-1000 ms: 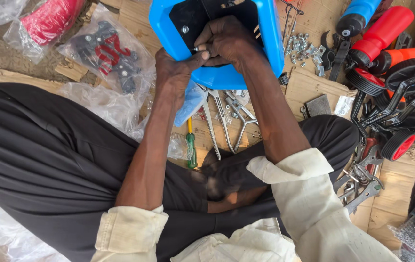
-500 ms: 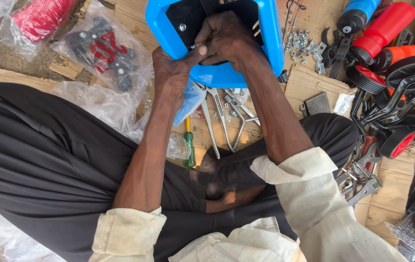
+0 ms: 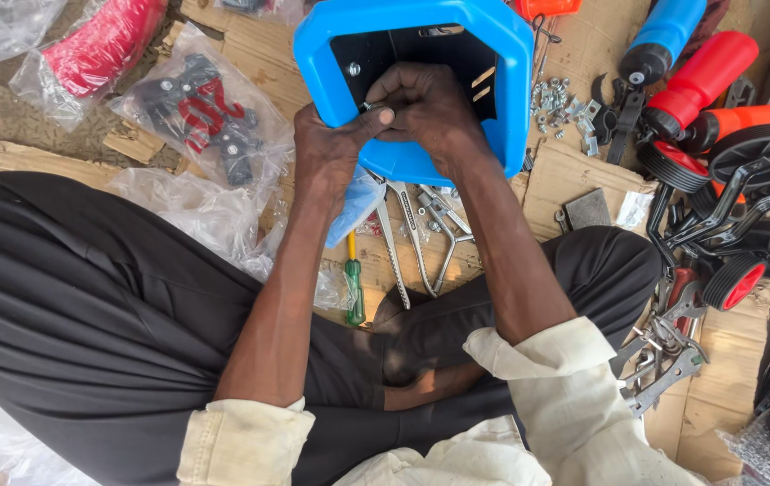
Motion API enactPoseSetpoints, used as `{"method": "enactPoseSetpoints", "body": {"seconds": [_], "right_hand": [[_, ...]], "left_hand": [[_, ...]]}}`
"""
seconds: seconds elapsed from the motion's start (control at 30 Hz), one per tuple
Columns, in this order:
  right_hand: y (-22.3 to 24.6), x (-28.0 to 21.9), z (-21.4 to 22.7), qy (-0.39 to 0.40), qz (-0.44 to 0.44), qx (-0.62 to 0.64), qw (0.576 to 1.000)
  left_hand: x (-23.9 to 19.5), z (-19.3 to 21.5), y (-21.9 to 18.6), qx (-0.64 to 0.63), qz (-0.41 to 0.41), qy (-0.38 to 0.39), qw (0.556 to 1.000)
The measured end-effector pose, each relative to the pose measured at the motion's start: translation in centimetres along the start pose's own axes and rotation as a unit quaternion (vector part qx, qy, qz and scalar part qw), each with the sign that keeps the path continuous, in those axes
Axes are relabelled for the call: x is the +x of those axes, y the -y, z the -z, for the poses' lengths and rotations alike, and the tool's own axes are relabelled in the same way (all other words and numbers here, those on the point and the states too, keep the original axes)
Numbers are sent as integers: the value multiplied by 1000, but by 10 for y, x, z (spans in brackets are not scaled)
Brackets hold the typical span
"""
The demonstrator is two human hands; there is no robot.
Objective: The person sits on the ground and assembles small plastic parts, likely fuel tanks, using bolts, nuts, and washers. They handle blue and red plastic components, inserting fasteners and tightening them with a wrench.
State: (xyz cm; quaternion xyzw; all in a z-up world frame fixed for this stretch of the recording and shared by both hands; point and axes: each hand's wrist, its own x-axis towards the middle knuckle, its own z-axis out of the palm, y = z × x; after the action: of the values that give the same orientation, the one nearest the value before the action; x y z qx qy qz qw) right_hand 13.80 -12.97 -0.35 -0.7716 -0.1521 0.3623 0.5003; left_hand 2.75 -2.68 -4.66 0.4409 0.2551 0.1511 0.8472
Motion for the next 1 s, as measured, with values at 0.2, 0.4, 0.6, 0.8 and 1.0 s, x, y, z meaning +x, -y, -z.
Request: {"method": "enactPoseSetpoints", "body": {"seconds": [0.2,0.4,0.6,0.8,1.0], "right_hand": [[4,12,1,-19,-57,32,998],[8,32,4,21,-94,26,995],[13,28,-1,11,-94,-82,992],[15,24,-8,-7,-81,-170,982],[-5,48,-1,17,-72,-215,974]], "left_hand": [[2,1,-2,32,21,-8,999],[0,-2,-3,1,24,-43,999],[2,-3,5,-36,16,-50,998],[0,2,8,-34,23,-49,998],[1,1,3,7,37,-78,996]]}}
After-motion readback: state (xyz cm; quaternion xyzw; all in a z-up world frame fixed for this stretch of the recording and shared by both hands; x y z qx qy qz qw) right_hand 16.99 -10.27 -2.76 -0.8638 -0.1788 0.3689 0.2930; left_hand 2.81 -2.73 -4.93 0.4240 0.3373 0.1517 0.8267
